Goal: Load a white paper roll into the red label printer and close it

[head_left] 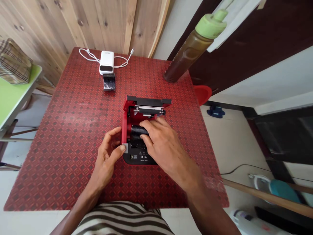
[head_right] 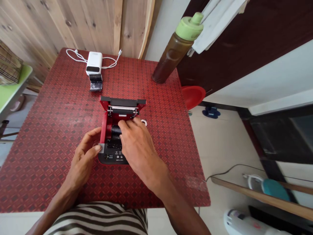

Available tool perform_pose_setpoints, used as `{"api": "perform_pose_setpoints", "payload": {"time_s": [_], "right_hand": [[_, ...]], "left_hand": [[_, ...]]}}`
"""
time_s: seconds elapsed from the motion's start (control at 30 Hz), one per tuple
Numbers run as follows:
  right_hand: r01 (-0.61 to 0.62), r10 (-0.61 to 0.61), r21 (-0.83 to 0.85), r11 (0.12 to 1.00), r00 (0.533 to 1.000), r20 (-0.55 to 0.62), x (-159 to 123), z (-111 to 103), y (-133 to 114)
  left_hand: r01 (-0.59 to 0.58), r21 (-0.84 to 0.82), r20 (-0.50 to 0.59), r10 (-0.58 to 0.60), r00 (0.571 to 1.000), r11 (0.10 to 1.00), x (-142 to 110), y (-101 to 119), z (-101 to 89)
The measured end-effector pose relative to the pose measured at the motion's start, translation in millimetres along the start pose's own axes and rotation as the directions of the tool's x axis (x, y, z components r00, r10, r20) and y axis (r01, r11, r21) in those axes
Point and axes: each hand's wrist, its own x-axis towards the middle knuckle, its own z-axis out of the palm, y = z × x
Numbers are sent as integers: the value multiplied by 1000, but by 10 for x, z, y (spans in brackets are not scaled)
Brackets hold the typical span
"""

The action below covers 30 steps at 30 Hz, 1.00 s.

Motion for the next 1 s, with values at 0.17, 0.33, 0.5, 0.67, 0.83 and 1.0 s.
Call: {"api": "perform_pose_setpoints", "payload": {"time_s": [0.17,0.33,0.5,0.67,0.83,1.0], "right_hand": [[-13,15,-43,999,998,58,-1,-23,-66],[5,3,-103,995,998,68,15,-61,-109],[6,3,-102,995,996,88,58,-25,-106],[-10,28,-120,993,988,153,153,27,-42],[-35,69,-173,984,978,198,243,86,15],[16,8,-139,990,985,172,244,161,64]], "left_hand": [[-5,4,-5,5,1000,1000,-1,1,5],[5,22,-16,-5,1000,1000,-8,10,6],[13,3,-9,-13,1000,1000,-13,13,7],[7,-7,-6,-7,1000,1000,-7,-3,9],[4,-8,-8,-5,1000,1000,-2,-10,3],[6,-2,1,-6,1000,1000,1,4,-2]]}}
